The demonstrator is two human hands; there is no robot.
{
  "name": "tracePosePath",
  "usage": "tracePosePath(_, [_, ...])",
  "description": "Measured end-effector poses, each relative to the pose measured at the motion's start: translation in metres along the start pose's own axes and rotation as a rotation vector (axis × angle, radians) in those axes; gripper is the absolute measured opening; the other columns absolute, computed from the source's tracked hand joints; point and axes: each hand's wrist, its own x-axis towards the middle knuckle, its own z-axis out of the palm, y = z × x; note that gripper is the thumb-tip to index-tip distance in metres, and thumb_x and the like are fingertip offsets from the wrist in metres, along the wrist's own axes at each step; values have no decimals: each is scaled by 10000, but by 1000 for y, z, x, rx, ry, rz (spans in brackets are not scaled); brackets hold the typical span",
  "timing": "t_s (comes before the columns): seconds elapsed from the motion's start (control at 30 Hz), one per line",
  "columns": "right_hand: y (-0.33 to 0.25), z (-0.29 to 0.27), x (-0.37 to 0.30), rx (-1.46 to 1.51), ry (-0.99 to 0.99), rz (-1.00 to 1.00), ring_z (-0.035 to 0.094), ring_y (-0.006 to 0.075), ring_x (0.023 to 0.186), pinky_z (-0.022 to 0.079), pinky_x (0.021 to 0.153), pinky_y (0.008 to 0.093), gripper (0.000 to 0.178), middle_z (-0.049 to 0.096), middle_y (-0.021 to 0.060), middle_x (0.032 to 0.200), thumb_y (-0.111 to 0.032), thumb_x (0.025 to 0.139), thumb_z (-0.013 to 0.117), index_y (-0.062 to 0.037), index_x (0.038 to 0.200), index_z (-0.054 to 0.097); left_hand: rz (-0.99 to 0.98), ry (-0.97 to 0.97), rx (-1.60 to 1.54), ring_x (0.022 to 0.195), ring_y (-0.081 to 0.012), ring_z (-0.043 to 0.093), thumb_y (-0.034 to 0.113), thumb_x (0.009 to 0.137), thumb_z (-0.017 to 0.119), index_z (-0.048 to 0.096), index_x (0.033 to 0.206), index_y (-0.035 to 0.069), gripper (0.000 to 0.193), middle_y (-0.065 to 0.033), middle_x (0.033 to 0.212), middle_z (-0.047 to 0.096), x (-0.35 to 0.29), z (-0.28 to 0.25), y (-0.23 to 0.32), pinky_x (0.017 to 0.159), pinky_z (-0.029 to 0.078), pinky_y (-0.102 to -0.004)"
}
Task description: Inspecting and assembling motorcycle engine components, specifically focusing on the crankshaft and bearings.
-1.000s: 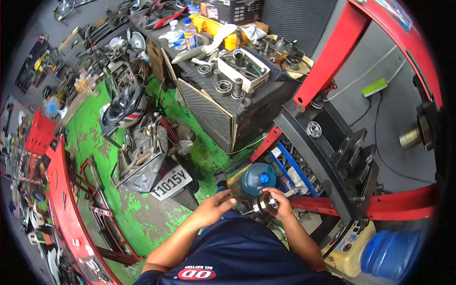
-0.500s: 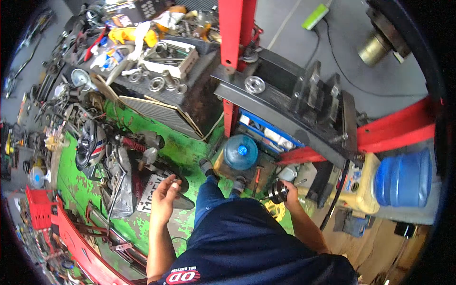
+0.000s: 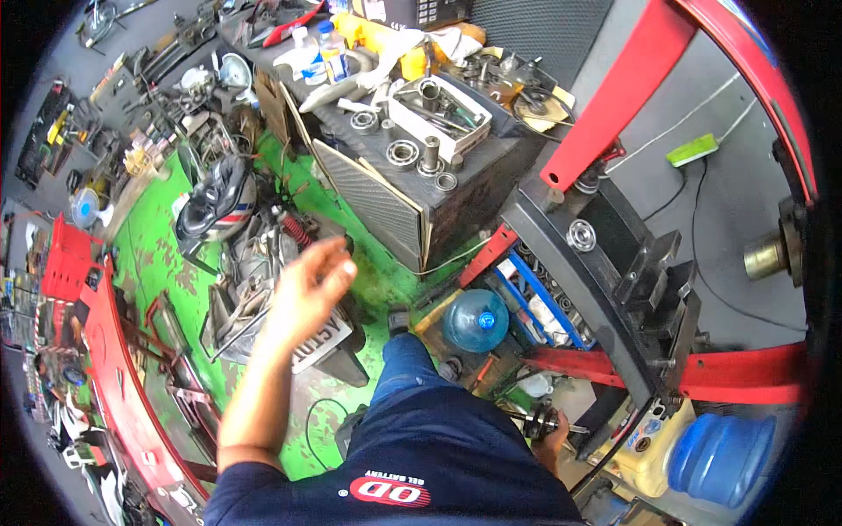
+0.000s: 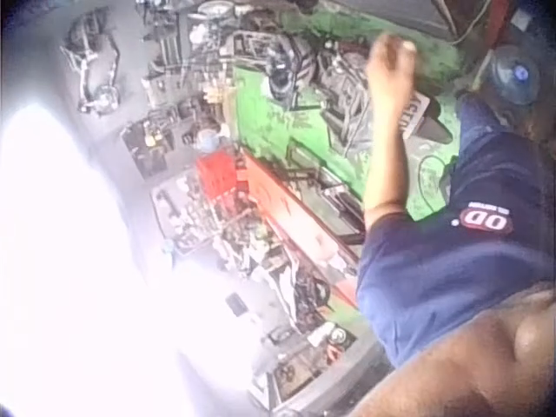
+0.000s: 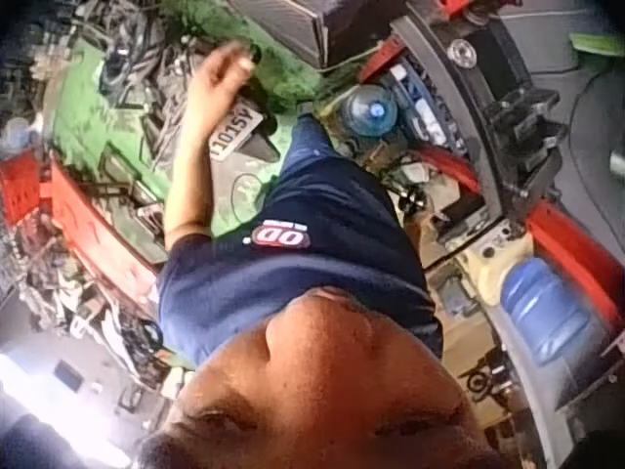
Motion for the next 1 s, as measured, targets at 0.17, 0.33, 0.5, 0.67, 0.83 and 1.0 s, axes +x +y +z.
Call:
tracePosePath(0.17, [-18, 58, 14, 130, 126, 137, 674, 259, 715, 572, 649, 407, 372, 709, 103, 882, -357, 1009, 487, -44, 999, 687, 171, -537, 358, 982, -305, 736, 398, 984, 645, 722, 1166, 24, 423, -204, 1014, 747, 65, 8, 40, 856, 559, -412])
tracePosePath(0.33, [-32, 101, 24, -240, -127, -72, 695, 251, 904, 554, 847, 380, 378, 727, 115, 990, -300, 1030, 470, -4, 1099, 694, 53, -1222, 436, 908, -333, 698, 713, 1021, 370, 682, 1142, 53, 740, -167, 952, 732, 84, 189, -6, 768, 564, -437])
tracePosePath(0.5, [-28, 169, 47, -551, -308, -337, 631, 212, 1135, 461, 1026, 359, 388, 695, 117, 1226, -235, 977, 614, 17, 1265, 675, -511, -1217, -223, 859, -225, 607, 779, 1012, 258, 297, 1611, 141, 876, -135, 1386, 557, 32, 265, -53, 706, 537, -375])
tracePosePath(0.67, [-11, 258, 42, -772, -508, -260, 614, 184, 1113, 470, 1000, 331, 420, 683, 90, 1193, -257, 937, 713, 9, 1259, 673, -716, -786, -762, 1261, -283, 578, 785, 1008, 247, 367, 1570, 182, 834, -101, 1493, 525, -12, 278, -110, 1037, 468, -491])
tracePosePath(0.83, [17, 303, 44, -1019, -701, -290, 675, 216, 1041, 533, 930, 338, 449, 708, 130, 1140, -254, 898, 772, 27, 1233, 674, -978, -423, -989, 1214, -235, 621, 757, 1005, 355, 552, 1407, 239, 685, -57, 1319, 652, -33, 254, -132, 1041, 474, -490])
tracePosePath(1.0, [34, 343, 25, -1276, -942, -522, 688, 337, 1101, 541, 960, 407, 537, 696, 205, 1172, -312, 839, 811, 31, 1225, 665, -933, -155, -1439, 1050, -204, 701, 585, 1046, 470, 611, 1299, 143, 528, -63, 1190, 712, -43, 246, -167, 876, 589, -430])
